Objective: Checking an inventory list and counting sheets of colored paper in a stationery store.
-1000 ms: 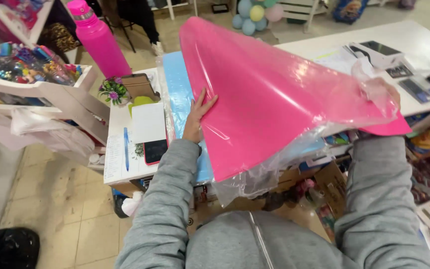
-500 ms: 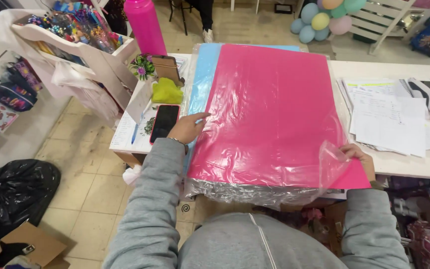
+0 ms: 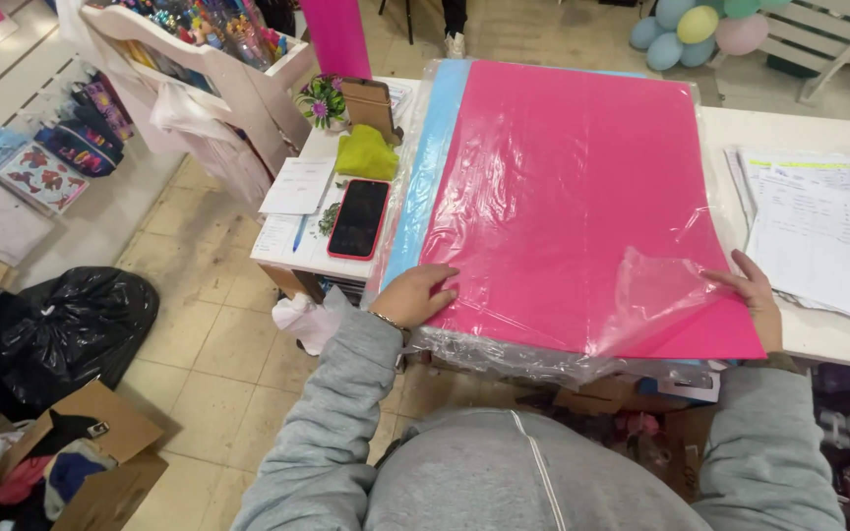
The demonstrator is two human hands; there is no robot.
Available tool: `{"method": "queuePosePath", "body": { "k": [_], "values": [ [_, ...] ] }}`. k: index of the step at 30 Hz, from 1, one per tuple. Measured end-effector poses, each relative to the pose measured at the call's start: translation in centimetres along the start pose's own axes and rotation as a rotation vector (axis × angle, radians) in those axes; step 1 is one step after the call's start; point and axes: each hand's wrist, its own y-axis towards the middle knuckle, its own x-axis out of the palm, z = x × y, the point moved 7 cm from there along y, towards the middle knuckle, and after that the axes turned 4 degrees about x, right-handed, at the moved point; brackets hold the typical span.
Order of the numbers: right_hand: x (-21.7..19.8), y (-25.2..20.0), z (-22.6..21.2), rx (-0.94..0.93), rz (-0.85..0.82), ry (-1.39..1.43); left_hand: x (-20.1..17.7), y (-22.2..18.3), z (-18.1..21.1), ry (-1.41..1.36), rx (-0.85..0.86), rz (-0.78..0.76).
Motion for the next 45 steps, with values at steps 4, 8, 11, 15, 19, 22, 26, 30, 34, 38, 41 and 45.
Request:
{"method": "queuePosePath", "body": {
  "k": [4,8,11,15,19,22,26,30,34,38,41,45],
  "values": [
    [-0.7,-0.5,-3.9,0.131,-0.068,-0.291,1.2,-0.8,-1.0,0.028,0.150,0.146],
    [-4.6,-1.0,0.1,0.169,0.121,-0.750,0.7,-1.5,-0.3,0.041,0.222,0.104],
    [-4.6,-0.3,3.2,-0.045,0.210,-0.514,-2.0,-2.8,1.6,-0.068,0.257,0.112],
    [4.5,-0.2,-10.0,0.246,-0.010,-0.757,-5.4,-3.8,0.0,-0.112,0.266,0.129],
    [18.1,-0.5,-13.7,0.222,-0.367,-0.821,-10.6,-4.6,-4.5,-0.051,0.252,0.296],
    [24.9,-0.9,-14.6,0.253,-0.435,-0.885,-12.3,-4.2,-14.1,0.160,0.049,0.425],
    [28.0,-0.8,-16.4,0.305,-0.425,-0.805,-17.3,-5.2,-24.9,0.207,-0.417,0.521],
    [29.4,-0.1,-14.5,0.359,-0.488,-0.851,-19.1,-5.1,-31.4,0.050,-0.693,0.424],
    [29.4,0.1,-13.6,0.322,-0.458,-0.864,-19.9,-4.5,-32.9,-0.030,-0.677,0.385],
    [29.7,-0.1,-14.0,0.308,-0.436,-0.782,-19.1,-3.7,-35.2,0.035,-0.706,0.251],
    [30.0,-0.2,-13.6,0.285,-0.468,-0.796,-18.6,-3.0,-35.6,-0.011,-0.619,0.299],
    [29.9,-0.7,-13.7,0.253,-0.454,-0.762,-20.1,-3.1,-33.0,-0.029,-0.568,0.425]
  ]
}}
